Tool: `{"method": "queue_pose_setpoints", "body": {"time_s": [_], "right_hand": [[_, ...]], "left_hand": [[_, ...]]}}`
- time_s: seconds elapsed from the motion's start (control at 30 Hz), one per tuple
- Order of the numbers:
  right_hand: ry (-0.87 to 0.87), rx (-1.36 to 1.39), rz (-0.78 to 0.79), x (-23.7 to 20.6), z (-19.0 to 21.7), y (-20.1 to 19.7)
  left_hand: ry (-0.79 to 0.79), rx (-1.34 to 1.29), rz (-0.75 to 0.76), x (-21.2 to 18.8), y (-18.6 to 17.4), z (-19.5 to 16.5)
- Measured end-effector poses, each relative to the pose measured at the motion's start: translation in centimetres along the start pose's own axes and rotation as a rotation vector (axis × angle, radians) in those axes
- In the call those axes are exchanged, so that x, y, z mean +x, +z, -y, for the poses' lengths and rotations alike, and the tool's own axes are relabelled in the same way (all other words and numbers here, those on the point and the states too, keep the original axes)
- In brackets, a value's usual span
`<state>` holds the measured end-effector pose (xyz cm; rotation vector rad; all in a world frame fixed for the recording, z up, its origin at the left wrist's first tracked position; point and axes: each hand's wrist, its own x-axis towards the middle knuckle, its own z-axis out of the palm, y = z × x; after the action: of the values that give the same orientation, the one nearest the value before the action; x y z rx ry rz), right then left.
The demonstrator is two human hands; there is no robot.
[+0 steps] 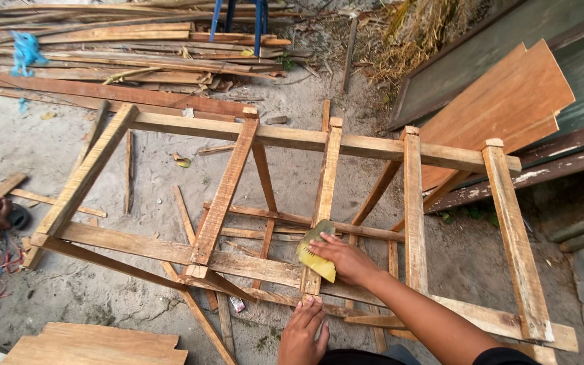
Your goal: The person is sanding the wooden beams of a frame using a piece of sandpaper held in their right hand, while stabilizing the frame with their left hand.
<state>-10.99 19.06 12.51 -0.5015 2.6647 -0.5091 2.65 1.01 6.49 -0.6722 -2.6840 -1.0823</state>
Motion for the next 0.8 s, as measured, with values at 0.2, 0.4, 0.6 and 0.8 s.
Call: {"method": "queue_pose_setpoints", "body": {"time_s": [0.2,0.4,0.6,0.8], "right_hand": [[0.005,0.022,-0.119,1.5,-1.4,-2.4],[-0.067,-0.064,-0.174,-0.4,-2.2,0.4],[-0.147,-0.033,0.022,-1.3,-2.4,-1.2],[-0.124,-0.034,-0.054,-1.5,-2.4,-3.9]], "left_hand": [[0.012,-0.040,0.004,0.4,-0.5,-0.2],[-0.003,0.017,-0.022,1.9,0.6,-1.3],[-0.074,0.085,0.126,2.2,-0.2,-3.1],[-0.223,0.174,0.232,1.5,-0.3,-6.9]]}}
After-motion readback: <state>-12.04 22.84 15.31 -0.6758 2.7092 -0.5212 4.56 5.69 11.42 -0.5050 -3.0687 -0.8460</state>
